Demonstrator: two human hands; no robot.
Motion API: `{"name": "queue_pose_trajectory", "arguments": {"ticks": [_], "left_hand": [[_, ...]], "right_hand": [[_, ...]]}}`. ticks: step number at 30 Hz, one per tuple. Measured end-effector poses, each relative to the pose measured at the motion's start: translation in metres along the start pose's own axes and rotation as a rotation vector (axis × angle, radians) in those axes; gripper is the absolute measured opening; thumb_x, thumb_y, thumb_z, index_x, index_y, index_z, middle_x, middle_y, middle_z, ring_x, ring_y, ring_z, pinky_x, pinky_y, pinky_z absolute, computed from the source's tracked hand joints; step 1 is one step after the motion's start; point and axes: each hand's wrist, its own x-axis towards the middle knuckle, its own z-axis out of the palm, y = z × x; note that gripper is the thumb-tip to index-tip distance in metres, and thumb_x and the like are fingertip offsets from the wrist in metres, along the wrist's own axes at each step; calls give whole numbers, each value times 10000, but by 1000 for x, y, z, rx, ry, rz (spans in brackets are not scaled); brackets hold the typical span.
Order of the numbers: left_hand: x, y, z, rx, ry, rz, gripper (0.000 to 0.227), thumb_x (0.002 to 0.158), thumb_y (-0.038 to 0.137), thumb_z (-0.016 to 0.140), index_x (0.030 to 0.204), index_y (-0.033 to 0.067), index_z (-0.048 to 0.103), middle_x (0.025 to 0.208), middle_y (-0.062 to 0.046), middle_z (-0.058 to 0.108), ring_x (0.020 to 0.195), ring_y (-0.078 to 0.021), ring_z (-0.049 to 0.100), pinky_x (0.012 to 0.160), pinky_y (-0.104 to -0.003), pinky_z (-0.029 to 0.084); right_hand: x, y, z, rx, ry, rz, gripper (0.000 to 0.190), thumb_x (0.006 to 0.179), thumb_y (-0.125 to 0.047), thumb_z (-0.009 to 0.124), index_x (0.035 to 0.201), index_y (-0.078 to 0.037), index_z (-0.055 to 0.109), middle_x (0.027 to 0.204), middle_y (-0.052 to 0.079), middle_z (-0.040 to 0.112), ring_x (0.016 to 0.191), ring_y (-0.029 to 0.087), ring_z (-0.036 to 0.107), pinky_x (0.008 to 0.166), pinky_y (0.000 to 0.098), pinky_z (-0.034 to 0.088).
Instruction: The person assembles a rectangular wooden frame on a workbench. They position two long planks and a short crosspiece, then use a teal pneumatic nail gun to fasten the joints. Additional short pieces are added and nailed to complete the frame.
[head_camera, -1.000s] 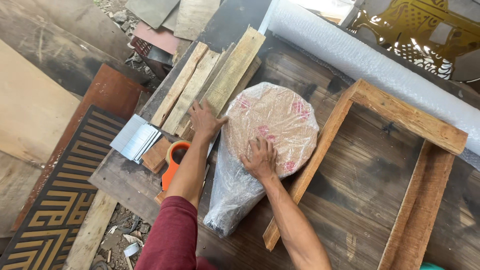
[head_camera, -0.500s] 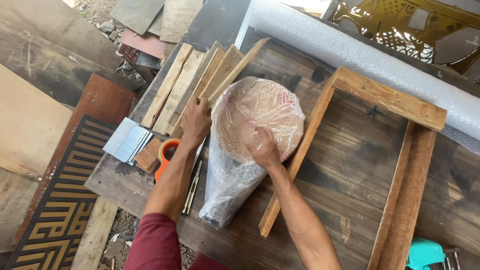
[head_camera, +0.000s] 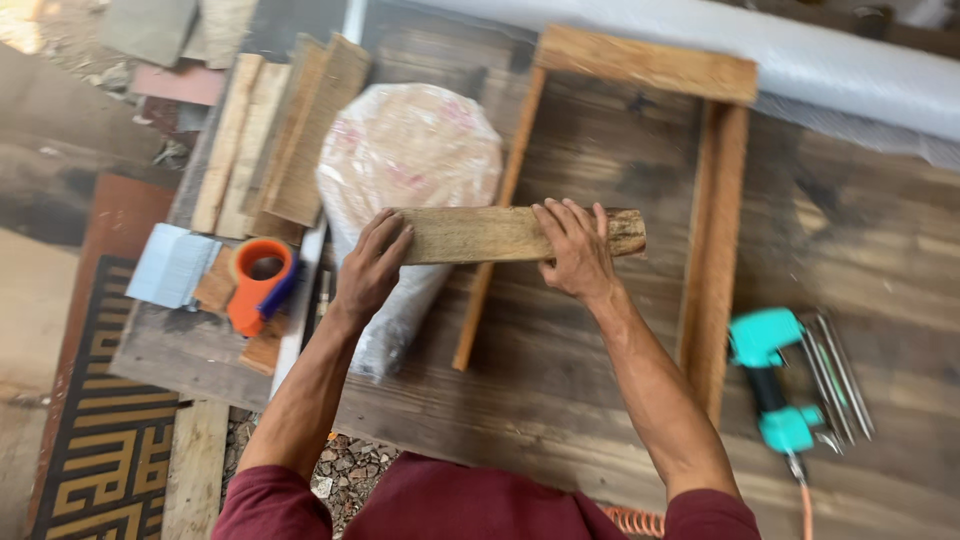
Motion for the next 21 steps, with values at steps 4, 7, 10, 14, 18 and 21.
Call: {"name": "queue_pose_trajectory", "arguments": {"ticks": [4, 7, 10, 14, 18, 21], "left_hand": [[-15, 66, 17, -30, 6, 19, 290, 975, -39, 525, 1169, 28, 729, 1198, -216, 665, 1156, -448, 665, 878, -444, 606], [-40, 114, 31, -72, -134, -138, 392, 846, -61, 611, 1221, -15, 717, 1365, -309, 555, 1262, -532, 554, 1034, -541, 497], [-55, 156, 42, -105, -329, -385, 775, 701, -64, 634, 1466, -32, 507, 1452, -319, 434, 1305, -548, 489, 1088, -564, 458], [-69, 192, 33, -207, -598, -834, 899, 663, 90, 698, 1517, -34, 450, 1474, -260, 451, 1308, -516, 524, 1131, -564, 450], [-114, 187, 38, -176, -408, -953, 735, 603, 155, 739, 1310, -29, 659, 1275, -209, 610, 1193, -432, 631, 1010, -468, 553], [-106, 204, 30, -275, -299, -1015, 693, 608, 84, 740, 1272, -96, 662, 1246, -282, 630, 1150, -475, 636, 935, -422, 589]], "right_hand": [[-71, 33, -15, 7, -22, 35, 976, 604, -285, 898, 1490, -195, 498, 1419, 76, 543, 1376, 348, 488, 1148, 643, 285], [-133, 49, -13, -20, -87, 56, 1008, 564, -363, 923, 1471, -212, 509, 1296, 52, 534, 1287, 293, 530, 1140, 557, 344], [-180, 54, -7, -42, -66, 95, 1016, 538, -407, 912, 1461, -225, 529, 1270, 55, 524, 1259, 284, 526, 1115, 564, 350], [-220, 43, 3, -23, -80, 80, 956, 611, -492, 904, 1446, -201, 540, 1236, 102, 538, 1221, 301, 541, 1098, 564, 354], [-233, 28, 0, -48, -29, 48, 927, 641, -605, 856, 1420, -198, 563, 1230, 104, 538, 1208, 294, 538, 1073, 541, 368], [-244, 26, 11, -23, -24, 47, 958, 610, -543, 895, 1434, -191, 554, 1247, 115, 537, 1234, 308, 530, 1067, 560, 373]]}}
